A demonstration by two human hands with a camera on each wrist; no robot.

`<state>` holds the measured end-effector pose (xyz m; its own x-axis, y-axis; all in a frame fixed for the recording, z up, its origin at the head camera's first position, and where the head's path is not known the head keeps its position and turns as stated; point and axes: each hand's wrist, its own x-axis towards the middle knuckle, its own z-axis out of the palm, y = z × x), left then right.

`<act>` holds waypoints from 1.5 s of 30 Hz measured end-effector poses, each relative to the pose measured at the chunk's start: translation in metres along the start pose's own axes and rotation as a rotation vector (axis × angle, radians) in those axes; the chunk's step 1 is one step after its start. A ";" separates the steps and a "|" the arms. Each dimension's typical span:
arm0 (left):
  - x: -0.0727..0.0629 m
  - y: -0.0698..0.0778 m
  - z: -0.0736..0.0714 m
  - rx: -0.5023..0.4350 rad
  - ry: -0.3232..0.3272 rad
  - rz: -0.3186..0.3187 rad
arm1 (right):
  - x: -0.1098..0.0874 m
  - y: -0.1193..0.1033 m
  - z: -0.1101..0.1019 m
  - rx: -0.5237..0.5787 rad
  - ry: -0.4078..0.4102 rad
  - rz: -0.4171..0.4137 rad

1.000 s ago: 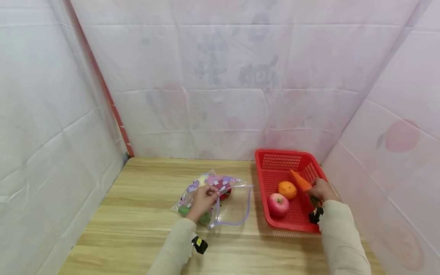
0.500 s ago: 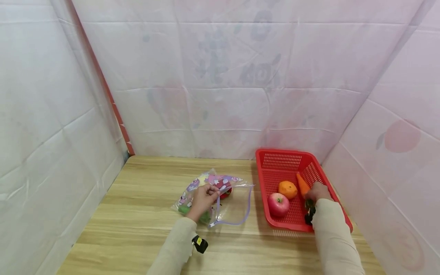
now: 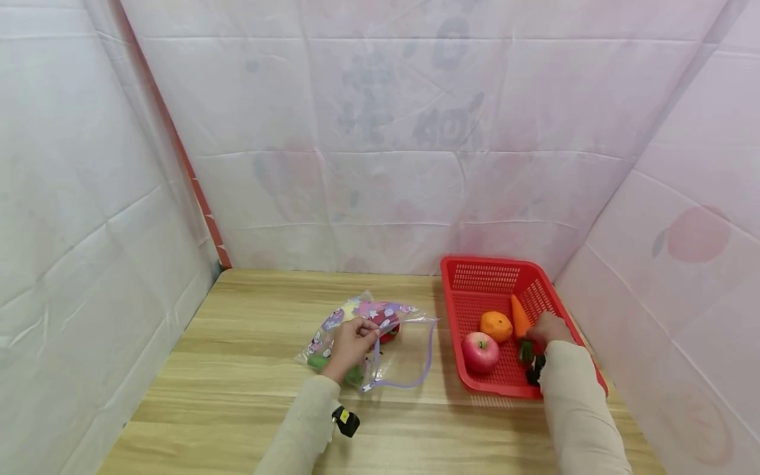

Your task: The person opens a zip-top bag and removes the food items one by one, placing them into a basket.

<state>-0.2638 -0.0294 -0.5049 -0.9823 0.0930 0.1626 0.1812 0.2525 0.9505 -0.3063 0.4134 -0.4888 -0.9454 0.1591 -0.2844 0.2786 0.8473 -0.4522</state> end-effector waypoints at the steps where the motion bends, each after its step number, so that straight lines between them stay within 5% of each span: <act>1: 0.000 0.000 0.000 -0.002 -0.002 -0.001 | -0.003 -0.003 -0.002 0.001 -0.003 -0.008; 9: 0.001 0.000 -0.004 -0.029 0.022 -0.023 | -0.032 -0.040 -0.018 -0.027 0.028 -0.214; 18: -0.001 0.003 -0.007 -0.001 0.027 0.023 | -0.053 -0.059 -0.016 -0.079 0.013 -0.277; 35: -0.005 0.005 -0.010 0.096 0.043 -0.003 | -0.099 -0.095 -0.002 -0.077 0.007 -0.268; 45: -0.006 0.005 -0.011 0.047 -0.003 -0.006 | -0.111 -0.111 0.014 -0.076 0.043 -0.345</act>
<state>-0.2571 -0.0398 -0.4983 -0.9833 0.0941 0.1557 0.1771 0.2980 0.9380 -0.2303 0.2943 -0.4193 -0.9883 -0.1236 -0.0892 -0.0706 0.8900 -0.4506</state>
